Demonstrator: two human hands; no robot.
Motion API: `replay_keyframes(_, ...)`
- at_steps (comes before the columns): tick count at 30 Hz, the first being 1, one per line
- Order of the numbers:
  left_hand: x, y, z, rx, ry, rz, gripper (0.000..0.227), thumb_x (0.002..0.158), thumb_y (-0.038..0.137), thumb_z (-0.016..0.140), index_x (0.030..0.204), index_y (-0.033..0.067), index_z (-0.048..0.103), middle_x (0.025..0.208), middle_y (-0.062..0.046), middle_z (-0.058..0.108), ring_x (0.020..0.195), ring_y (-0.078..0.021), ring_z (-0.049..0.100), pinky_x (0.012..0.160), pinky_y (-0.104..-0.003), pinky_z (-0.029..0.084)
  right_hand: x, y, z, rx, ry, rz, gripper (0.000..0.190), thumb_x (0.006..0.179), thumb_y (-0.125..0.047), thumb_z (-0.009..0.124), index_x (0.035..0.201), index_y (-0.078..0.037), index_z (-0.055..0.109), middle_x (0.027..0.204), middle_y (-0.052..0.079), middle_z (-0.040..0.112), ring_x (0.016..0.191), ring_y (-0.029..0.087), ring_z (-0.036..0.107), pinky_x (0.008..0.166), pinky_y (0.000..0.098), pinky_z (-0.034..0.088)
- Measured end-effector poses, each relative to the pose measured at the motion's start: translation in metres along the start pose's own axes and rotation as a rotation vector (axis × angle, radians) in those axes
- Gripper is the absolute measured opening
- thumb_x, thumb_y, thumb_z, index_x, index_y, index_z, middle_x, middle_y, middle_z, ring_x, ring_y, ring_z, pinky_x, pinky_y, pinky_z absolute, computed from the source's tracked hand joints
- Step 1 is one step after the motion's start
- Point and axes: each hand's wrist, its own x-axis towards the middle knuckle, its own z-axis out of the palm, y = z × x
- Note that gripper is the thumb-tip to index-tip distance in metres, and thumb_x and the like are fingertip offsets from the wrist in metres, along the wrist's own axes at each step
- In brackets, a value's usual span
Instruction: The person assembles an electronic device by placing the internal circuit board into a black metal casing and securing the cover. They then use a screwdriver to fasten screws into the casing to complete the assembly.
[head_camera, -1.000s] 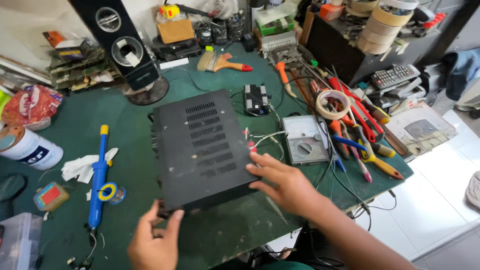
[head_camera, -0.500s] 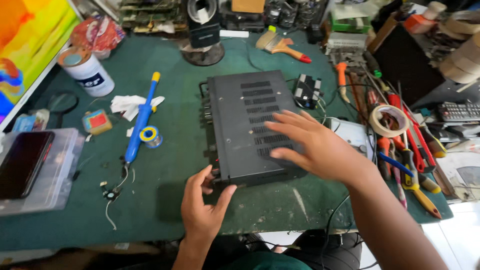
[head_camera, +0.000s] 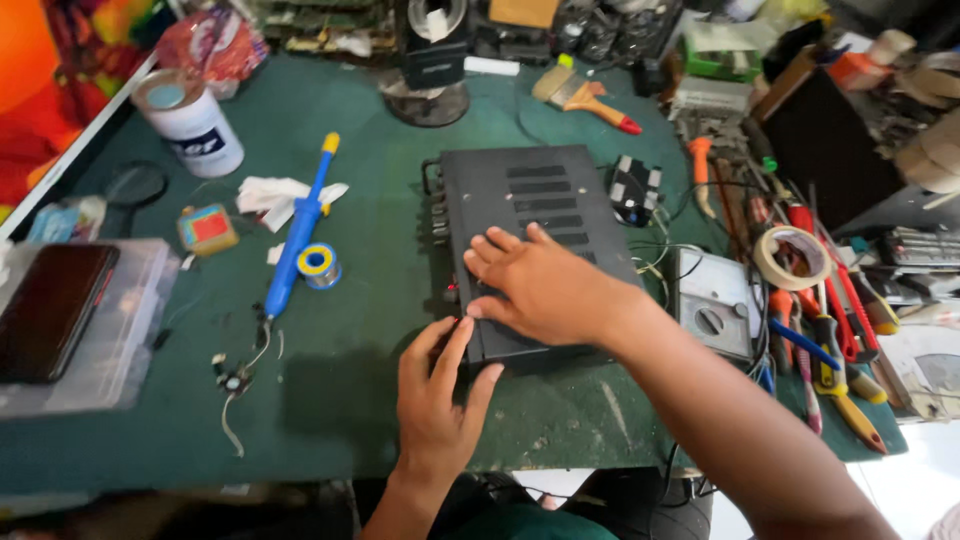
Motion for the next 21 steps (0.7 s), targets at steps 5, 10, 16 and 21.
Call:
replay_keyframes(5, -0.001, 0.0, -0.004, -0.003, -0.002, 0.016, 0.048, 0.101, 0.028, 0.077, 0.144, 0.0126, 0.066, 0.145, -0.021, 0.057, 0.127, -0.0368, 0.062, 0.111, -0.046, 0.053, -0.032, -0.013, -0.012, 0.253, 0.296, 0.045, 0.055, 0.104, -0.048, 0.062, 0.146, -0.013, 0.064, 0.152, 0.006, 0.067, 0.149, 0.027, 0.052, 0.118, 0.0581, 0.028)
replay_keyframes(10, 0.006, -0.004, -0.019, 0.0, -0.011, 0.0, 0.05, 0.097, 0.027, 0.083, 0.141, 0.0123, 0.064, 0.133, -0.016, 0.062, 0.121, -0.0341, 0.061, 0.104, -0.045, 0.052, -0.118, -0.027, -0.013, 0.376, 0.689, 0.579, 0.047, 0.099, -0.028, 0.078, 0.142, -0.009, 0.07, 0.131, 0.01, 0.073, 0.12, 0.023, 0.066, 0.106, 0.038, 0.051)
replay_keyframes(16, -0.009, -0.019, -0.018, -0.126, -0.001, -0.068, 0.041, 0.092, 0.023, 0.089, 0.122, 0.0053, 0.065, 0.112, -0.011, 0.068, 0.099, -0.0263, 0.065, 0.087, -0.037, 0.058, -0.167, -0.021, 0.053, 0.445, 0.784, 0.789, 0.039, 0.101, -0.018, 0.078, 0.134, 0.003, 0.074, 0.106, 0.013, 0.075, 0.093, 0.018, 0.067, 0.08, 0.0283, 0.057)
replay_keyframes(21, -0.012, -0.014, -0.016, -0.129, 0.058, -0.055, 0.046, 0.085, 0.022, 0.097, 0.117, 0.0061, 0.067, 0.106, -0.01, 0.069, 0.091, -0.0228, 0.065, 0.085, -0.033, 0.06, -0.163, -0.03, 0.069, 0.527, 0.896, 0.794, 0.038, 0.101, -0.009, 0.083, 0.135, 0.002, 0.075, 0.103, 0.011, 0.07, 0.095, 0.015, 0.059, 0.081, 0.0239, 0.048)
